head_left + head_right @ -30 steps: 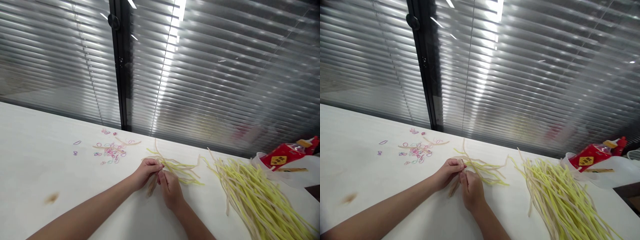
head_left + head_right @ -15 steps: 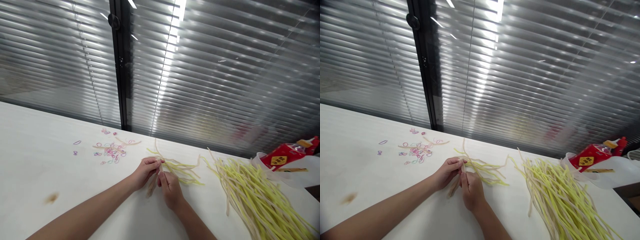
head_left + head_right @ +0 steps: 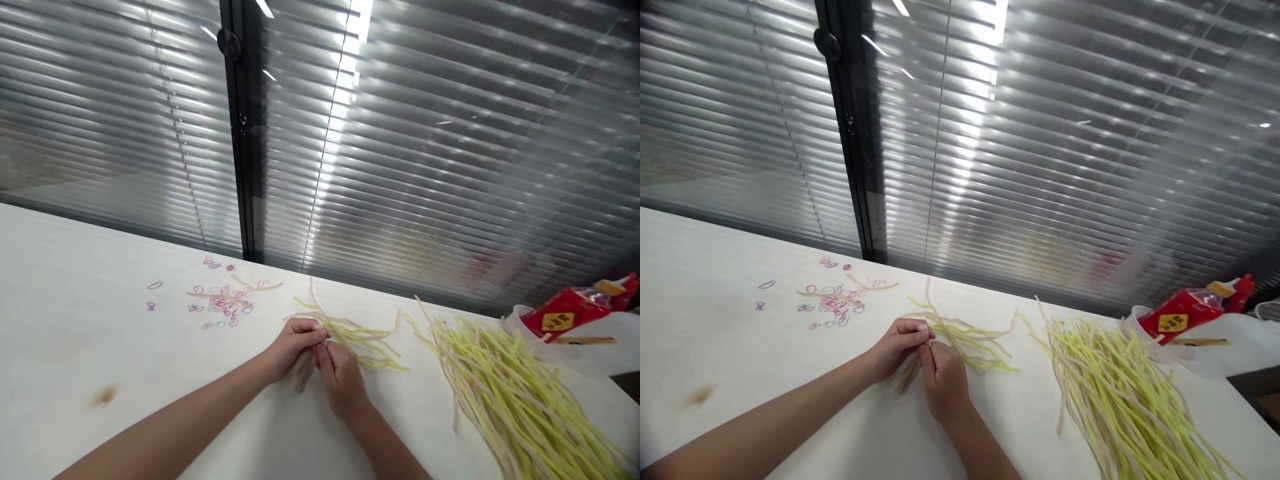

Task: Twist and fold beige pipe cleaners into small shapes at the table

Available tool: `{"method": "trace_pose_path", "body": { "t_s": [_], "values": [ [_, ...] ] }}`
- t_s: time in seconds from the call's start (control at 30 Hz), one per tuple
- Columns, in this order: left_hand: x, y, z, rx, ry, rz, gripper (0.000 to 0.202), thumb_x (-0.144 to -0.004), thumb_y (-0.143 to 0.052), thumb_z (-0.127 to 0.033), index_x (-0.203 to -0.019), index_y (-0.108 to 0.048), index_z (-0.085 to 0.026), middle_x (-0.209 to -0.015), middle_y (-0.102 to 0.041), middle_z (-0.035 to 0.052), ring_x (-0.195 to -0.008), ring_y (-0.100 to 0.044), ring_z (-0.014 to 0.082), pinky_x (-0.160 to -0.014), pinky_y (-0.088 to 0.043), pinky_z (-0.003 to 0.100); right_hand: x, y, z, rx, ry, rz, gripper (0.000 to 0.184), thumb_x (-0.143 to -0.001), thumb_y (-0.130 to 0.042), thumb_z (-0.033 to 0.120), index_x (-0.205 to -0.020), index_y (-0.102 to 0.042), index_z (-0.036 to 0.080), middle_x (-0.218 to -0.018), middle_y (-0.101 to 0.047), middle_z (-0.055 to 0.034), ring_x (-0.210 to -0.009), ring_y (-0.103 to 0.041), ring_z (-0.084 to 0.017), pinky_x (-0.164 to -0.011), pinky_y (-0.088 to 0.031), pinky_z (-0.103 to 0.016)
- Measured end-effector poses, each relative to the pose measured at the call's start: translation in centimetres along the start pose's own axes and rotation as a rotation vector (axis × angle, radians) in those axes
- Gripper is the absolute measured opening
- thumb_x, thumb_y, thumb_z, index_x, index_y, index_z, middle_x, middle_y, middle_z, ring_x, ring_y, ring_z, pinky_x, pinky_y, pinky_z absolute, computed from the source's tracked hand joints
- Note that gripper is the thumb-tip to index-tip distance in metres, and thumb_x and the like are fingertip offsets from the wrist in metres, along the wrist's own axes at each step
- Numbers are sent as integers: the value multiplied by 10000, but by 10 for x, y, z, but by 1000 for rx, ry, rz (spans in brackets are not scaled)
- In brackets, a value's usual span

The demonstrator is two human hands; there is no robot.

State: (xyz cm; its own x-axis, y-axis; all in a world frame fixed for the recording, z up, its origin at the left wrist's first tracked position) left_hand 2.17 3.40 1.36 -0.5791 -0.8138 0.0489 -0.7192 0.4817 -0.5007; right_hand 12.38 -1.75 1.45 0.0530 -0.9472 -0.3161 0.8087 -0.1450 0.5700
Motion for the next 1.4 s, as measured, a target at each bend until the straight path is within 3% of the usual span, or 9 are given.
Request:
{"method": "trace_pose_path", "body": {
  "t_s": [0.3, 0.5, 0.77, 0.97, 1.4],
  "values": [
    [1, -3, 1, -179, -19, -20, 322, -786, -611, -430, -783, -676, -114, -495, -477, -32, -489, -452, 81, -497, -358, 200, -2, 1, 2, 67, 66, -57, 364, -881, -395, 274, -535, -317, 192, -504, -363, 35, -492, -347, -96, -512, -245, -249],
    [4, -8, -5, -399, -116, -5, 356, -832, -543, -440, -808, -701, -123, -673, -570, 22, -680, -513, 129, -654, -415, 226, -2, 3, 3, 39, 66, -87, 389, -850, -448, 270, -483, -357, 181, -466, -349, 45, -464, -324, -82, -481, -229, -238],
    [6, -12, -6, -374, -130, 7, 295, -817, -582, -404, -777, -700, -137, -712, -600, 43, -691, -544, 138, -668, -434, 228, -2, 5, 8, 36, 62, -110, 381, -826, -456, 268, -467, -354, 193, -452, -343, 44, -458, -303, -90, -473, -236, -241],
    [7, -12, -2, -256, -67, 19, 292, -844, -550, -388, -801, -690, -136, -709, -588, 38, -699, -532, 132, -675, -426, 223, 0, 5, 12, -2, 65, -15, 350, -879, -405, 288, -542, -375, 198, -500, -398, 31, -497, -386, -108, -530, -290, -249],
    [6, -10, -6, -362, -121, 8, 334, -840, -533, -438, -839, -708, -154, -792, -597, 65, -781, -533, 171, -714, -429, 239, -1, 4, 9, -82, 65, -11, 315, -894, -395, 277, -595, -450, 194, -557, -488, 11, -546, -448, -120, -540, -327, -250]
  ]
}}
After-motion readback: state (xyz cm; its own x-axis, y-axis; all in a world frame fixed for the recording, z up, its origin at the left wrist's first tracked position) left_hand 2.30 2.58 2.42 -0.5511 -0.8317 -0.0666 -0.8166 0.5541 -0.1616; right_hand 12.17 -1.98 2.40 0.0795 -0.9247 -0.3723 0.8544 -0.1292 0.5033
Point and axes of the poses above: each hand's wrist, its own x-axis away from the middle knuckle, its own y-axis out of the back of the hand, z = x × y, the point moved 4 cm from there along -x, towards the middle knuckle
